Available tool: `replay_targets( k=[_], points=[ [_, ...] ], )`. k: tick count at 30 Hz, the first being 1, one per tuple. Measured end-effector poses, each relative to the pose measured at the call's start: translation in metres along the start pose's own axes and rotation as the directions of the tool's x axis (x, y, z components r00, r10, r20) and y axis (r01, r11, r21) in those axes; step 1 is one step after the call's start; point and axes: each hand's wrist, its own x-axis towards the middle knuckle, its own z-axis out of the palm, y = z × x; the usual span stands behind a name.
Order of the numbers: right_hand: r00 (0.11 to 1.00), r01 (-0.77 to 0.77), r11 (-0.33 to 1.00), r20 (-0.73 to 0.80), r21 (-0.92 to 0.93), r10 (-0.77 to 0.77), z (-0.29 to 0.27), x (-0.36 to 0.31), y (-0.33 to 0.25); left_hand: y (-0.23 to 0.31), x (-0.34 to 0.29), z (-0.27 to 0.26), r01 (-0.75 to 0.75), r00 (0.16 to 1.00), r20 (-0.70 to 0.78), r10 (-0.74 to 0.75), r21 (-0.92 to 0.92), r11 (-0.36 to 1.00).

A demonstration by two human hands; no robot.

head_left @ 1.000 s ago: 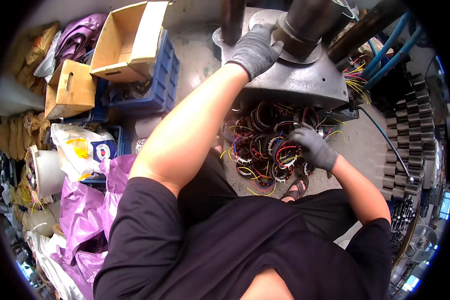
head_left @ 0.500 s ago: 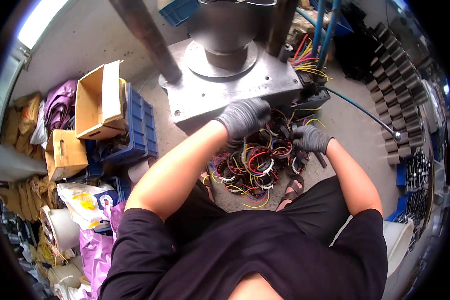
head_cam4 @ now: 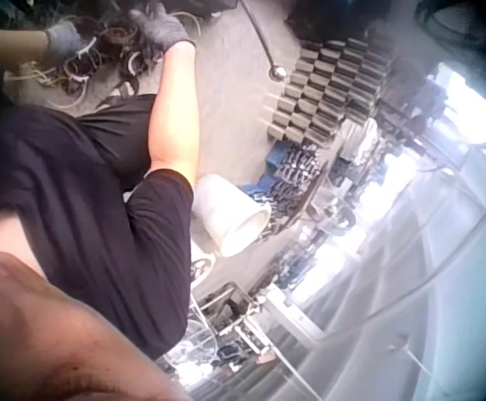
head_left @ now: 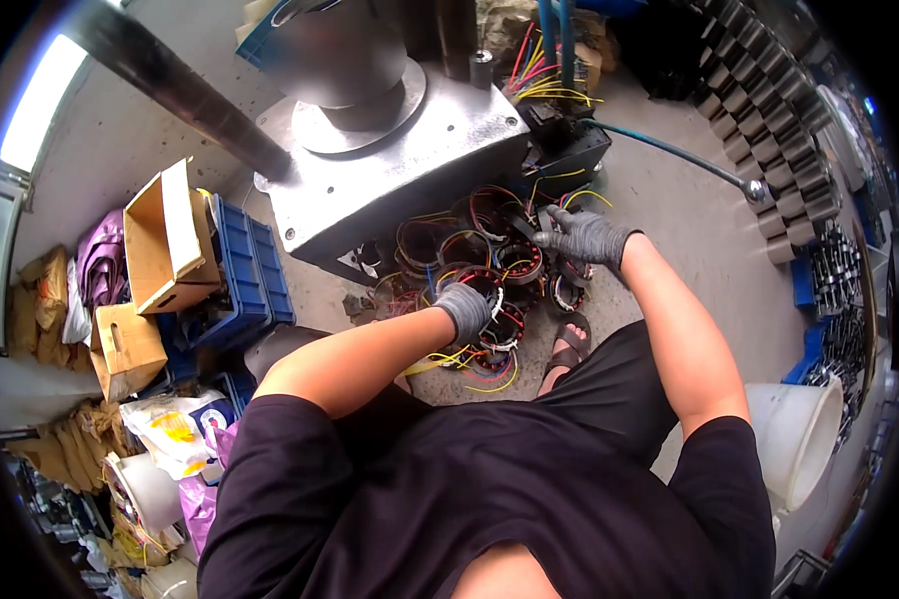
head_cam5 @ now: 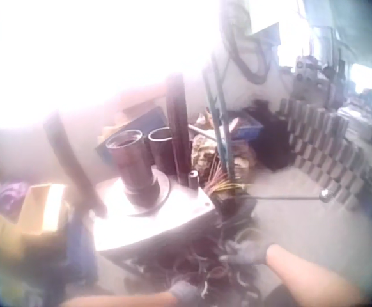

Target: The person trims stator wires using shears, unwraps and wipes metal sleeves with a cloth, and presses the stator coils into the sleeves using a press machine.

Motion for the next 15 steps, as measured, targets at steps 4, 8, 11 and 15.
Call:
replay_targets(
  k=[4, 8, 11, 15],
  points=[
    [0.998, 0.062, 0.996, 0.000, 0.062, -0.062, -0.027, -0.016, -0.023, 0.010, -0.012, -0.008, 0.045, 0.997, 0.061, -0.043, -0.025, 0.999],
    [0.990, 0.139, 0.965, -0.016, 0.225, -0.139, -0.034, -0.013, -0.031, 0.007, 0.002, 0.020, 0.078, 0.993, -0.093, -0.072, 0.072, 0.994],
    [0.927, 0.268, 0.955, -0.302, 0.125, -0.221, -0.033, -0.019, -0.023, 0.011, -0.009, -0.017, 0.074, 0.994, -0.081, -0.076, -0.025, 0.997],
    [0.789, 0.324, 0.934, -0.588, 0.152, -0.178, -0.044, -0.043, -0.039, -0.012, -0.052, -0.083, 0.120, 0.948, -0.158, -0.278, -0.629, 0.768]
  ],
)
